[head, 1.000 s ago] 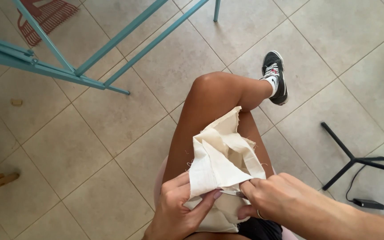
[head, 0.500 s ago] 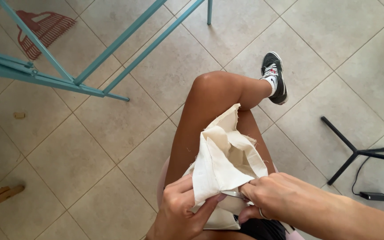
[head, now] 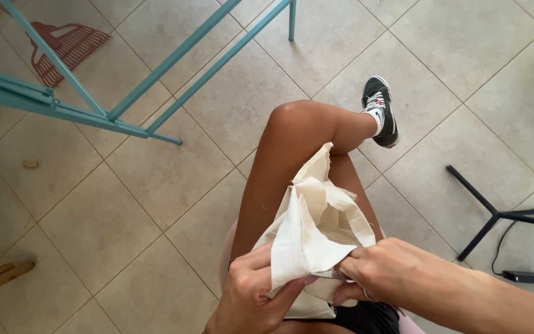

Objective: Trimming the edges and loose threads of a piece of white fabric using small scissors while sitting.

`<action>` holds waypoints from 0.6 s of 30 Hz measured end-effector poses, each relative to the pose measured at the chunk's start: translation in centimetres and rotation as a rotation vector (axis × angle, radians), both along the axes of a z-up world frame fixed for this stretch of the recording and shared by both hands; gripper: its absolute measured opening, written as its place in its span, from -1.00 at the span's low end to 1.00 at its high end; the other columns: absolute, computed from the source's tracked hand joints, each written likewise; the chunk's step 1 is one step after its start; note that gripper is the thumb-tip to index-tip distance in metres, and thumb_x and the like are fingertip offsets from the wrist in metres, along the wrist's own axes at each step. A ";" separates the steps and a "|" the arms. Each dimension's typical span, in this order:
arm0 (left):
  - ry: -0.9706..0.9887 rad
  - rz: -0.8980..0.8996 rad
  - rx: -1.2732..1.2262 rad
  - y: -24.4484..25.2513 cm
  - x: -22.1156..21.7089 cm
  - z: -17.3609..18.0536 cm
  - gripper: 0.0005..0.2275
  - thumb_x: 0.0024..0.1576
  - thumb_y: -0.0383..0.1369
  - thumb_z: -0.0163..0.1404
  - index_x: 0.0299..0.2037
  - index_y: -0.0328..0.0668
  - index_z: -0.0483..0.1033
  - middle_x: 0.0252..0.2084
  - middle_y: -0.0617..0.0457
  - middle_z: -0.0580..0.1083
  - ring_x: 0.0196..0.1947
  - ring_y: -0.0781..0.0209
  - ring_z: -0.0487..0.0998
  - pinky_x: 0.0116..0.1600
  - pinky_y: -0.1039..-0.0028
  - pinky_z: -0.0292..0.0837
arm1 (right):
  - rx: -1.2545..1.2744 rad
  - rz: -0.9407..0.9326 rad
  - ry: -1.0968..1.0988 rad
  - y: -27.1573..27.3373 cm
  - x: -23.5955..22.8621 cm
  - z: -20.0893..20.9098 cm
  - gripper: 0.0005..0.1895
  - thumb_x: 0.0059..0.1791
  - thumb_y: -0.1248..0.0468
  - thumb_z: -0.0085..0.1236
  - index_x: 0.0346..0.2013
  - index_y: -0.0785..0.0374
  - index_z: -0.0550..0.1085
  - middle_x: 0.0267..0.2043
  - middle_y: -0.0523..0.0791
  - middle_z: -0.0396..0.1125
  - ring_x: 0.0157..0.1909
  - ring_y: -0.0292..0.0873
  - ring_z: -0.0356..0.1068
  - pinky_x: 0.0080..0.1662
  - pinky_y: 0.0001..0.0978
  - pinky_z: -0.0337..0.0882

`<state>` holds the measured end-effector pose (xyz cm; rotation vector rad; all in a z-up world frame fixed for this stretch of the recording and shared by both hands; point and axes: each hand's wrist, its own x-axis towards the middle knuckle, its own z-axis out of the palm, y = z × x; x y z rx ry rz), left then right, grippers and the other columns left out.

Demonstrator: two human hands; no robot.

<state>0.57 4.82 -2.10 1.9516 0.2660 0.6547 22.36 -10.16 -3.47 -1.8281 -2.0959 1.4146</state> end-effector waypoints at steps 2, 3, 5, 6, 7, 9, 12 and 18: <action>0.000 -0.026 -0.039 -0.2 0.3 0.5 -0.87 0.21 -0.51 0.23 -0.36 -0.38 0.57 -0.40 -0.05 0.51 -0.44 0.11 0.51 -0.35 0.38 0.41 | 0.083 0.004 -0.015 -0.9 -0.3 -1.4 -0.56 0.20 -0.21 0.25 -0.32 0.01 0.48 -0.39 -0.22 0.46 -0.44 0.01 0.49 -0.36 -0.03 0.41; 0.002 -0.054 -0.081 -0.3 0.5 0.7 -0.88 0.22 -0.52 0.22 -0.33 -0.41 0.58 -0.36 -0.06 0.52 -0.40 0.10 0.52 -0.33 0.38 0.41 | 0.163 0.006 -0.028 -1.4 -0.4 -2.2 -0.53 0.22 -0.22 0.22 -0.34 0.02 0.47 -0.44 -0.22 0.43 -0.50 0.00 0.47 -0.39 -0.03 0.42; 0.005 -0.022 -0.081 0.0 0.2 1.0 -0.91 0.22 -0.50 0.21 -0.25 -0.41 0.61 -0.31 -0.09 0.56 -0.36 0.08 0.59 -0.26 0.37 0.50 | 0.120 0.015 -0.068 -1.4 -0.1 -0.5 -0.51 0.22 -0.26 0.23 -0.31 0.02 0.44 -0.40 -0.21 0.45 -0.49 0.08 0.48 -0.41 0.02 0.40; 0.010 0.009 -0.080 0.2 0.1 1.2 -0.89 0.23 -0.48 0.21 -0.17 -0.42 0.64 -0.26 -0.13 0.61 -0.31 0.05 0.66 -0.19 0.35 0.60 | 0.076 0.023 -0.108 -1.5 0.0 0.4 -0.48 0.22 -0.30 0.23 -0.27 0.01 0.40 -0.36 -0.21 0.46 -0.49 0.16 0.48 -0.43 0.07 0.39; 0.011 0.011 -0.082 0.2 0.1 1.3 -0.89 0.23 -0.48 0.21 -0.17 -0.42 0.64 -0.26 -0.13 0.61 -0.31 0.05 0.66 -0.19 0.35 0.60 | 0.074 0.026 -0.107 -1.5 0.0 0.5 -0.48 0.22 -0.30 0.23 -0.27 0.01 0.40 -0.36 -0.21 0.46 -0.49 0.16 0.48 -0.43 0.07 0.39; -0.016 -0.007 -0.106 0.3 0.3 1.4 -0.92 0.22 -0.52 0.20 -0.18 -0.42 0.63 -0.27 -0.09 0.59 -0.30 0.05 0.62 -0.17 0.34 0.56 | -0.040 0.030 -0.150 -1.4 0.1 0.8 -0.40 0.19 -0.40 0.24 -0.30 0.01 0.38 -0.35 -0.27 0.47 -0.46 0.11 0.47 -0.38 0.02 0.38; 0.000 -0.012 -0.061 0.2 0.2 1.3 -0.92 0.22 -0.49 0.21 -0.19 -0.38 0.65 -0.27 -0.07 0.61 -0.30 0.08 0.64 -0.19 0.37 0.59 | -0.089 0.065 -0.165 -1.2 -0.3 0.6 -0.41 0.19 -0.39 0.24 -0.23 0.04 0.43 -0.28 -0.22 0.50 -0.33 0.18 0.51 -0.30 0.07 0.42; 0.010 -0.016 -0.067 0.0 -0.1 1.2 -0.90 0.21 -0.51 0.22 -0.24 -0.43 0.58 -0.32 -0.07 0.56 -0.34 0.04 0.56 -0.21 0.33 0.51 | -0.198 0.017 -0.144 -0.2 -0.4 0.6 -0.46 0.12 -0.41 0.26 -0.16 -0.04 0.50 -0.20 -0.24 0.55 -0.22 0.09 0.55 -0.22 -0.01 0.45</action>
